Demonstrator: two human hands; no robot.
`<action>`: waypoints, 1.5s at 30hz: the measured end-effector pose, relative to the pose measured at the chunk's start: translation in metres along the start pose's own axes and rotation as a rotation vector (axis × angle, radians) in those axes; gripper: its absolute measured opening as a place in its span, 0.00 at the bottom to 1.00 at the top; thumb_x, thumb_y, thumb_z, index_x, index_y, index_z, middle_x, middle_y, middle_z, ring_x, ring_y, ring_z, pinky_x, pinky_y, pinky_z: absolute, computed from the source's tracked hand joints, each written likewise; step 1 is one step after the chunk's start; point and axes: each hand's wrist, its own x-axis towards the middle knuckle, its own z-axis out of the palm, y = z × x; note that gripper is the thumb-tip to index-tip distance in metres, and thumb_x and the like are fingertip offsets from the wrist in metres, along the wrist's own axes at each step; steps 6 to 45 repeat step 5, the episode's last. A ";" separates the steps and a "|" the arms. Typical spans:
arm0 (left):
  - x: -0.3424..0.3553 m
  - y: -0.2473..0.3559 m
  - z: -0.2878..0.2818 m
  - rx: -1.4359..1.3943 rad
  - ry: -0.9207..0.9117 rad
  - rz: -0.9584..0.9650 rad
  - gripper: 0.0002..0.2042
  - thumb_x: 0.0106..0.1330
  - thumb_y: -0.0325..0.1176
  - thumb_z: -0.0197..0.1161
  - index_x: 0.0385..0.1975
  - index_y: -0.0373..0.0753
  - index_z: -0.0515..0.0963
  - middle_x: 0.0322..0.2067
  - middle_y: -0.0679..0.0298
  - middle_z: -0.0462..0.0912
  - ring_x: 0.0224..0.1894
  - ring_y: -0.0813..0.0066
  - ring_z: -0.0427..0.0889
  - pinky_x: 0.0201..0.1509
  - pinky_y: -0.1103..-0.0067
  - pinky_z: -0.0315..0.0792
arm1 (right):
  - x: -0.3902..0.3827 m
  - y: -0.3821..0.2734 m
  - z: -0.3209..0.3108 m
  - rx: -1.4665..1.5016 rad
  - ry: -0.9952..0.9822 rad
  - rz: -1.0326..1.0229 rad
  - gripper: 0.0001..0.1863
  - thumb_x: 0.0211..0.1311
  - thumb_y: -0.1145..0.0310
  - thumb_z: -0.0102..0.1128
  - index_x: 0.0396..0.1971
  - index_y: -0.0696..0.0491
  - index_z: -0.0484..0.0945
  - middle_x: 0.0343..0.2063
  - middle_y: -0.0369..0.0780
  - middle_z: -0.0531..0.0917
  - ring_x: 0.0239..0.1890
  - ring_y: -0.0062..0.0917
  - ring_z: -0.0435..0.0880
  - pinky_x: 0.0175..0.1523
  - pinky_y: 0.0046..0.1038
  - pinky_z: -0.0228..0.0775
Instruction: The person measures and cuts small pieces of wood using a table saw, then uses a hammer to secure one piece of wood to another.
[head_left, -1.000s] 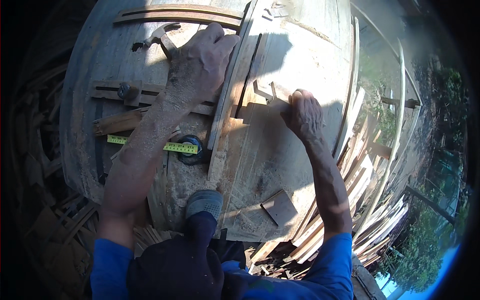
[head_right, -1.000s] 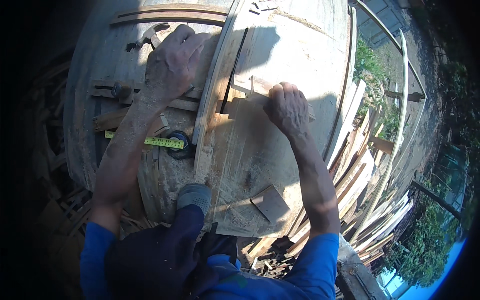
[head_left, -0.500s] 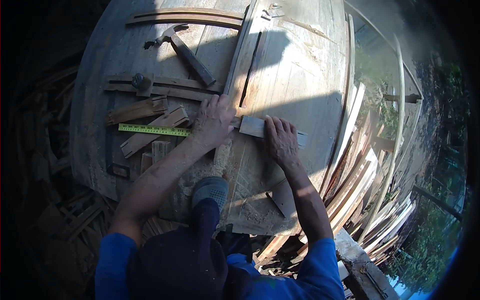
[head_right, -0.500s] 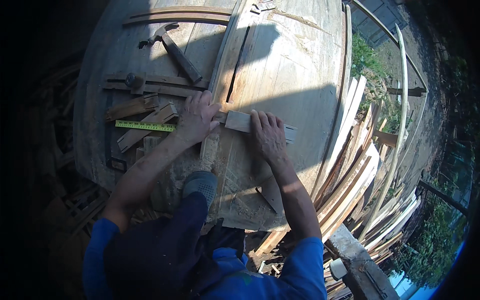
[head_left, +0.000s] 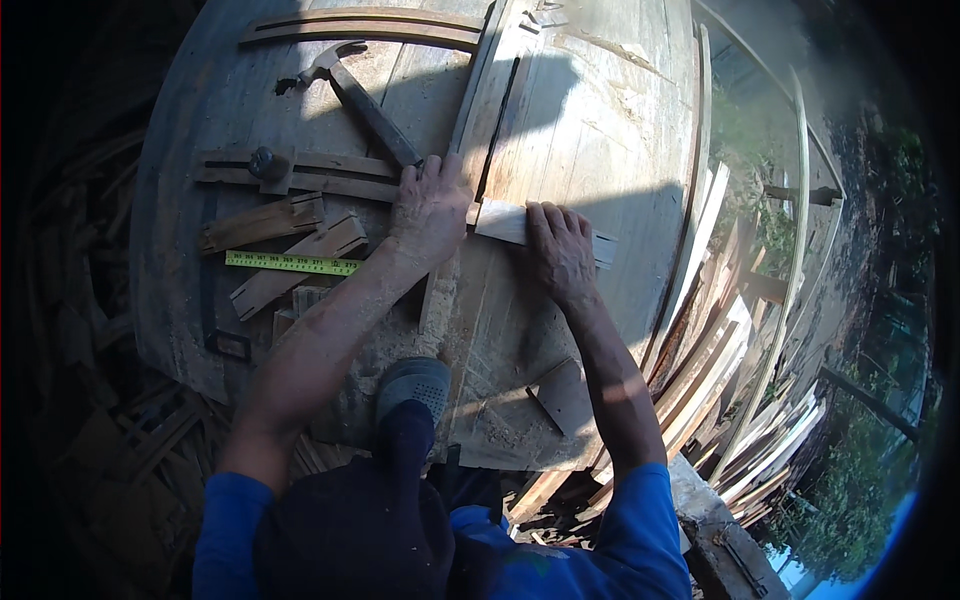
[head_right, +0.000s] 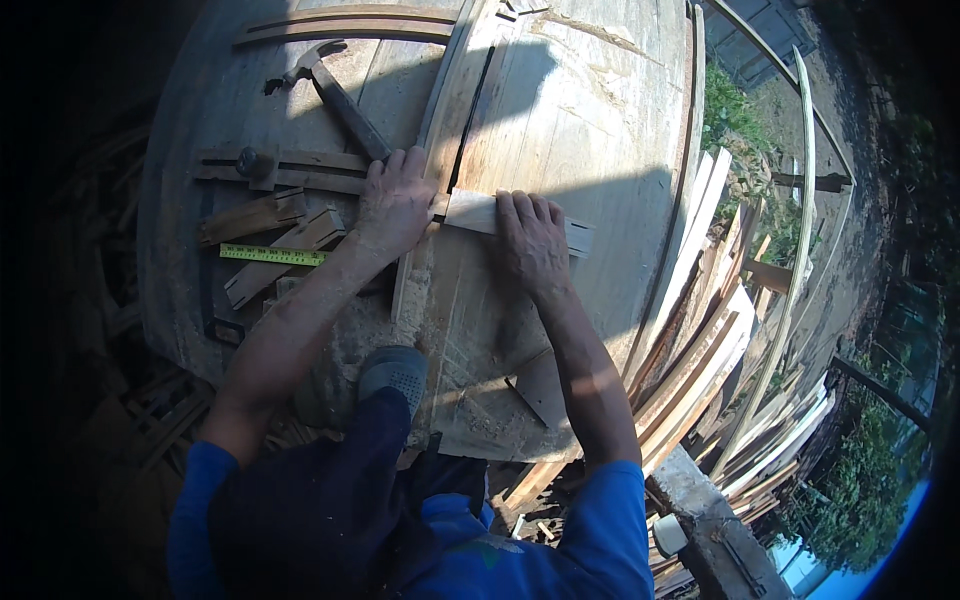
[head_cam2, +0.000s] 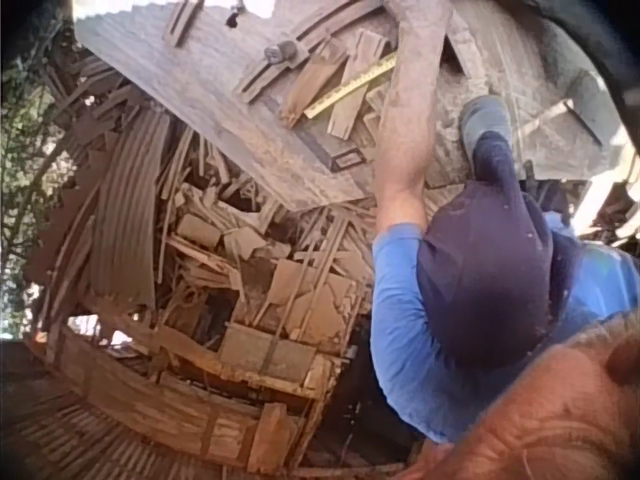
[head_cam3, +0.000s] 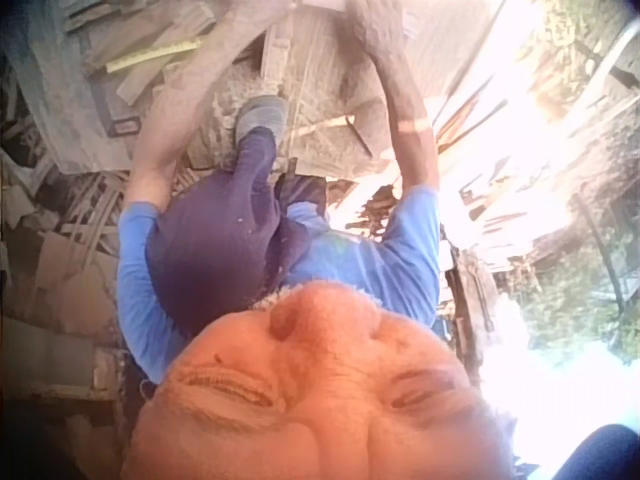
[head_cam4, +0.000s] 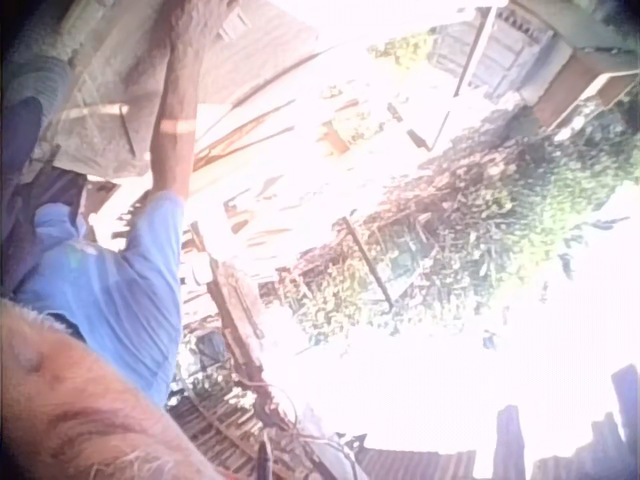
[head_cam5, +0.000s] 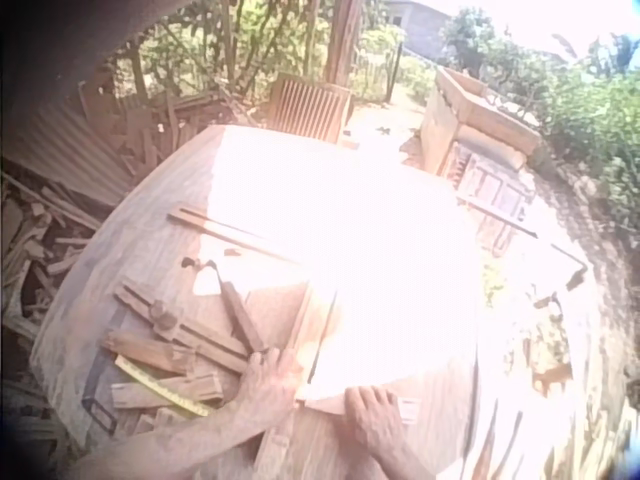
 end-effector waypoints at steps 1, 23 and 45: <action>0.004 -0.001 0.002 0.021 0.016 -0.002 0.01 0.53 0.30 0.64 0.24 0.42 0.82 0.39 0.60 0.70 0.47 0.60 0.71 0.46 0.65 0.66 | 0.005 0.003 0.000 0.001 -0.002 0.003 0.34 0.59 0.57 0.65 0.65 0.53 0.69 0.56 0.43 0.76 0.60 0.39 0.73 0.66 0.43 0.61; 0.016 -0.005 0.003 0.004 -0.014 0.019 0.03 0.54 0.30 0.62 0.25 0.42 0.82 0.39 0.60 0.70 0.46 0.60 0.71 0.45 0.65 0.65 | 0.015 0.012 0.000 0.050 -0.024 0.022 0.37 0.58 0.59 0.67 0.67 0.52 0.66 0.57 0.43 0.76 0.61 0.39 0.73 0.67 0.43 0.59; 0.016 -0.005 0.003 0.004 -0.014 0.019 0.03 0.54 0.30 0.62 0.25 0.42 0.82 0.39 0.60 0.70 0.46 0.60 0.71 0.45 0.65 0.65 | 0.015 0.012 0.000 0.050 -0.024 0.022 0.37 0.58 0.59 0.67 0.67 0.52 0.66 0.57 0.43 0.76 0.61 0.39 0.73 0.67 0.43 0.59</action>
